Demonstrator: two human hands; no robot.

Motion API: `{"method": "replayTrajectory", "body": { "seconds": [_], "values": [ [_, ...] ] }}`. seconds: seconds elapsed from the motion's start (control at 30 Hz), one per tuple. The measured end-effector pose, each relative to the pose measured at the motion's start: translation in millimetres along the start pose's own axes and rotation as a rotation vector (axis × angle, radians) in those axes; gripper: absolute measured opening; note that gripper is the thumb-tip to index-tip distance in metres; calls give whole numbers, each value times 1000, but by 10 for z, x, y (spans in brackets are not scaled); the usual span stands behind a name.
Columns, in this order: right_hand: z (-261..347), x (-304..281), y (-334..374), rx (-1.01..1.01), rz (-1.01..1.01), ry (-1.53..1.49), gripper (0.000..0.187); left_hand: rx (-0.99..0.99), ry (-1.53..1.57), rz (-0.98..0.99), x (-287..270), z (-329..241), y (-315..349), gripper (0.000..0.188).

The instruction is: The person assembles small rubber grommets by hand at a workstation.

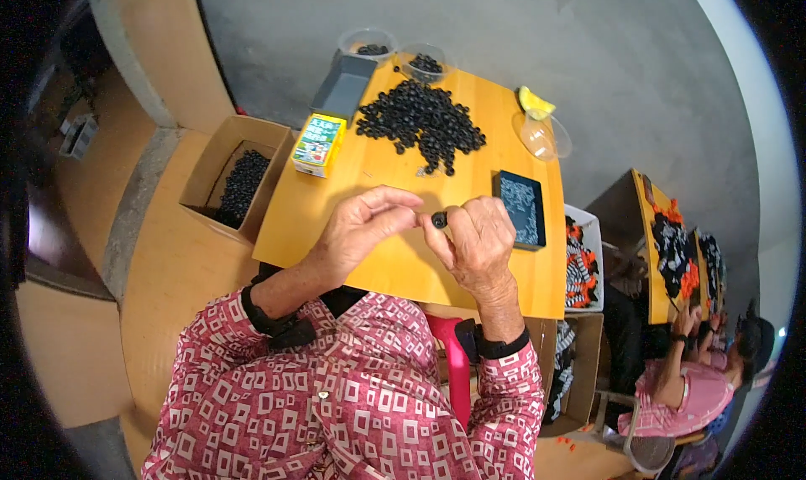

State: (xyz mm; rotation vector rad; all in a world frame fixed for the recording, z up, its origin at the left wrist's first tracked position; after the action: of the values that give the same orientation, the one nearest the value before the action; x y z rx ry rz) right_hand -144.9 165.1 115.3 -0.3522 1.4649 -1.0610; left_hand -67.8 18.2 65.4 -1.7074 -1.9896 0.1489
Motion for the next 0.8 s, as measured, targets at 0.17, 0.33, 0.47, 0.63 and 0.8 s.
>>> {"method": "replayTrajectory", "body": {
  "seconds": [0.17, 0.33, 0.47, 0.63, 0.8],
  "values": [
    [177, 188, 49, -80, 87, 3, 28, 77, -69, -40, -78, 130, 23, 25],
    [295, 346, 1, -95, 175, -109, 26, 76, -204, -52, -319, -36, 144, 21],
    [269, 388, 4, -8, 215, -84, 26, 120, -381, -263, -876, -335, 45, 16],
    [209, 405, 72, 4, 215, -56, 20, 225, -598, -579, -2072, -499, 59, 27],
    [135, 455, 168, 51, 247, -30, 18, 95, -688, -673, -2409, -403, 325, 36]
  ]
}}
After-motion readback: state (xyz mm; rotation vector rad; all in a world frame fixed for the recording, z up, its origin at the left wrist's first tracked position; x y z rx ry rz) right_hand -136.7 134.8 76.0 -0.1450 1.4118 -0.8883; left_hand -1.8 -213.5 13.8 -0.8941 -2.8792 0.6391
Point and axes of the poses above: each hand's wrist, its own y-axis away from the middle knuckle, its own x-axis out of the palm, z = x × y, the point moved 3 cm from there along -y, towards the middle knuckle, and after that the axes turned 15 degrees about x, right-handed, at the moved point
